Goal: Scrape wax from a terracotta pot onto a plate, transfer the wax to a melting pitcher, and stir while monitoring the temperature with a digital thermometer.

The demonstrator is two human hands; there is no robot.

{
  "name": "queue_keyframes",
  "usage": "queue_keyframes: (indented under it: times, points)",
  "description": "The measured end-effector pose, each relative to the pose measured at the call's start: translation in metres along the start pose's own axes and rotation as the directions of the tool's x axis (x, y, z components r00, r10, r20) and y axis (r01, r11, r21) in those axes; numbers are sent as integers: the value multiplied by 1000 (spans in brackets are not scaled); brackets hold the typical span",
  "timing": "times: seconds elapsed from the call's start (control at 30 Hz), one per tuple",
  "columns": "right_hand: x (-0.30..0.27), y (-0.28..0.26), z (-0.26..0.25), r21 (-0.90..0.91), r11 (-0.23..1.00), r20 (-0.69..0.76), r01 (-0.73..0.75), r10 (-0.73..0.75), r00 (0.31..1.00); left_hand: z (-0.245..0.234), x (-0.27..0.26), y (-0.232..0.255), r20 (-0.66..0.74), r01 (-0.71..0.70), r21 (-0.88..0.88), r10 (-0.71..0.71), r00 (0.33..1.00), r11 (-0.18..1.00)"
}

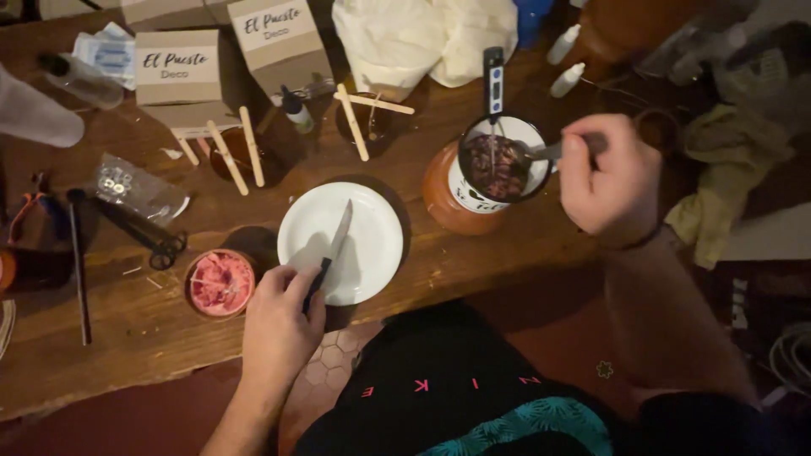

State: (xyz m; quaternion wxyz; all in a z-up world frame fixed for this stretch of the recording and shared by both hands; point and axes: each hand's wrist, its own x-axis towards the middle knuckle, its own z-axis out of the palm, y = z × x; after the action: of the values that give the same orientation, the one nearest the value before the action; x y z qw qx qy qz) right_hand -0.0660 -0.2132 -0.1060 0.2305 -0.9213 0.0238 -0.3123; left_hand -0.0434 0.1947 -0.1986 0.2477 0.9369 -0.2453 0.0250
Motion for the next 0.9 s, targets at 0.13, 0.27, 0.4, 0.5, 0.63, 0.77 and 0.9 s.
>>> queue_keyframes:
  times: [0.13,0.27,0.4,0.5,0.63,0.77,0.9]
  points:
    - [6,6,4,80,997,69,-13,7,998,-14,12,23,-80,-32,-85,25,997,996]
    - [17,23,6,250,967,57,55,-71,996,-26,56,70,-162,-102,-303,54,985,948]
    - [25,33,1,320,946,104,55,-93,990,-28,137,117,-157,-171,-508,104,982,844]
    - [34,40,-4,315,947,157,69,-123,980,-20,192,146,-124,-112,-646,41,991,755]
    - [46,44,-11,178,982,280,60,-109,954,23,242,151,154,185,-922,-117,981,341]
    - [58,54,-13,219,967,367,134,-208,907,48,244,157,159,151,-980,-55,986,-127]
    - [68,61,-9,276,933,357,230,-322,877,75,244,154,28,46,-980,95,995,-194]
